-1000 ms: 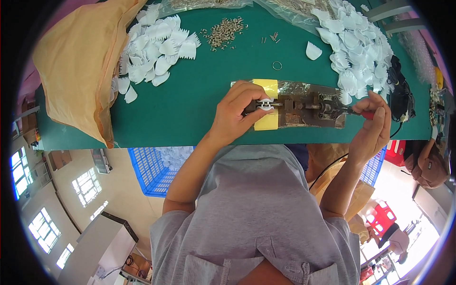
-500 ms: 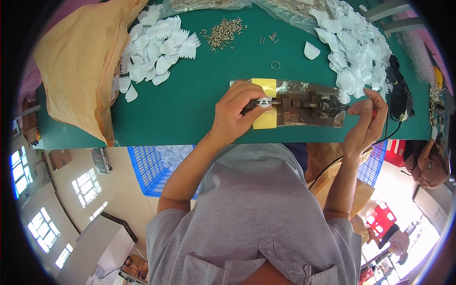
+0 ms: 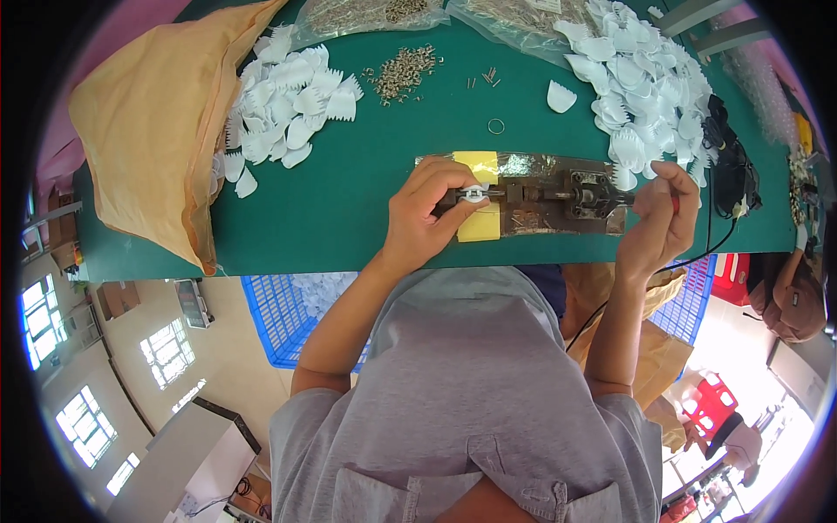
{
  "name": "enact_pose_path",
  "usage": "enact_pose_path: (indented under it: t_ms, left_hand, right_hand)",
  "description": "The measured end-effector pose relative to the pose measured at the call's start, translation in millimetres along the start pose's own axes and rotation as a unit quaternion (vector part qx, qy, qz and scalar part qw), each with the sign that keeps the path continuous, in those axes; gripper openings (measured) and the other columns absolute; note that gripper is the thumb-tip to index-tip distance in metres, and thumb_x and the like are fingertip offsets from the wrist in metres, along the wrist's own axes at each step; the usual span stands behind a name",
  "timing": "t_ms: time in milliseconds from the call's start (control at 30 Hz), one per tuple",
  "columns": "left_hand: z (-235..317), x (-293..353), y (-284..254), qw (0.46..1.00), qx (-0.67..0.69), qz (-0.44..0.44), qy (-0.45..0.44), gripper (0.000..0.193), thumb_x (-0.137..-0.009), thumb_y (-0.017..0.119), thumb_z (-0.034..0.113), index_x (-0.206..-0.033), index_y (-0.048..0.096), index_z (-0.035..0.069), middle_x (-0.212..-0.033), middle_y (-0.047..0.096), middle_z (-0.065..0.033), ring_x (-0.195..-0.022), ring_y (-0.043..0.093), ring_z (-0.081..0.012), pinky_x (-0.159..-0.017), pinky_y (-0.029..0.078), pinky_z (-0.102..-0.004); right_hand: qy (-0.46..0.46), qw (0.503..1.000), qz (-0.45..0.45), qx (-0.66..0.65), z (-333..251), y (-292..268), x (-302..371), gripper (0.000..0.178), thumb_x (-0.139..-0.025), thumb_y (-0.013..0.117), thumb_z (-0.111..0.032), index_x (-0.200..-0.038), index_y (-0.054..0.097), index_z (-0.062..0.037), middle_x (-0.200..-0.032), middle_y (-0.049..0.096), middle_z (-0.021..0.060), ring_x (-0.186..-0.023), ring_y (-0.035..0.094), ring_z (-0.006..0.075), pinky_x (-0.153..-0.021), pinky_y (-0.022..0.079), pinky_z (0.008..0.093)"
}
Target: The person assembles hair clips by placing a white plastic shell and a metal spring into a jig. They insert a metal pin, press a lever to join the components, and place the finished clip into a blue crate.
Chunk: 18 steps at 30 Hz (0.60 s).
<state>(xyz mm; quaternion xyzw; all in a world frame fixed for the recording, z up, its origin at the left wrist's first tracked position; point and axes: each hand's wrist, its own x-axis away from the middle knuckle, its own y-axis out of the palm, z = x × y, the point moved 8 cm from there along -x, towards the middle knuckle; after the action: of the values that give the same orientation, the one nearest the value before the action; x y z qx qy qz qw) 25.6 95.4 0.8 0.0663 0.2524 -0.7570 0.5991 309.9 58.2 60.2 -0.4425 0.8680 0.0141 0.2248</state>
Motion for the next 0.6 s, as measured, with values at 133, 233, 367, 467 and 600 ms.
enact_pose_path:
  t_ms: [133,233,367,467,600]
  left_hand:
    - [1,-2,1,1.000,0.007,-0.001,0.001,0.023,-0.081,0.085,-0.003,-0.097,0.069,0.001,-0.099,0.072,-0.0094,-0.095,0.066,-0.0247,-0.087,0.053,-0.0351]
    - [-1,-2,2,1.000,0.017,0.003,-0.008,0.024,-0.081,0.085,-0.001,-0.097,0.068,0.002,-0.099,0.071,-0.0091,-0.093,0.064,-0.0255,-0.086,0.052,-0.0359]
    - [-1,-2,0,1.000,0.003,0.000,-0.012,0.023,-0.081,0.085,-0.005,-0.096,0.069,0.000,-0.099,0.072,-0.0089,-0.094,0.066,-0.0214,-0.081,0.053,-0.0315]
    - [1,-3,0,1.000,0.006,-0.001,-0.006,0.023,-0.081,0.085,-0.005,-0.097,0.069,0.001,-0.100,0.072,-0.0085,-0.093,0.066,-0.0202,-0.078,0.053,-0.0300]
    - [-2,-2,1,1.000,0.002,-0.007,-0.006,0.023,-0.081,0.085,-0.005,-0.097,0.069,0.001,-0.100,0.072,-0.0082,-0.092,0.066,-0.0194,-0.077,0.053,-0.0297]
  right_hand:
    - [-0.029,0.999,0.013,0.010,-1,2,4,0.019,-0.103,0.053,0.002,-0.114,0.069,0.0019,-0.097,0.065,0.0009,-0.070,0.044,0.0030,-0.063,0.034,0.0201]
    - [-0.030,0.999,0.008,0.020,-10,1,1,0.018,-0.105,0.054,0.000,-0.117,0.067,0.0025,-0.101,0.066,0.0035,-0.079,0.052,0.0063,-0.070,0.042,0.0212]
    - [-0.036,0.994,0.051,0.092,-17,-13,1,0.020,-0.107,0.056,-0.004,-0.124,0.065,0.0028,-0.112,0.068,0.0090,-0.096,0.060,0.0123,-0.084,0.048,0.0260]
    - [-0.124,0.964,0.131,0.195,-30,-29,12,0.025,-0.101,0.066,-0.005,-0.126,0.064,0.0016,-0.118,0.069,0.0115,-0.107,0.063,0.0214,-0.093,0.050,0.0317]
    - [-0.294,0.873,-0.012,0.389,-56,13,60,0.033,-0.089,0.080,-0.006,-0.119,0.070,0.0012,-0.123,0.070,0.0150,-0.116,0.062,0.0276,-0.100,0.047,0.0386]
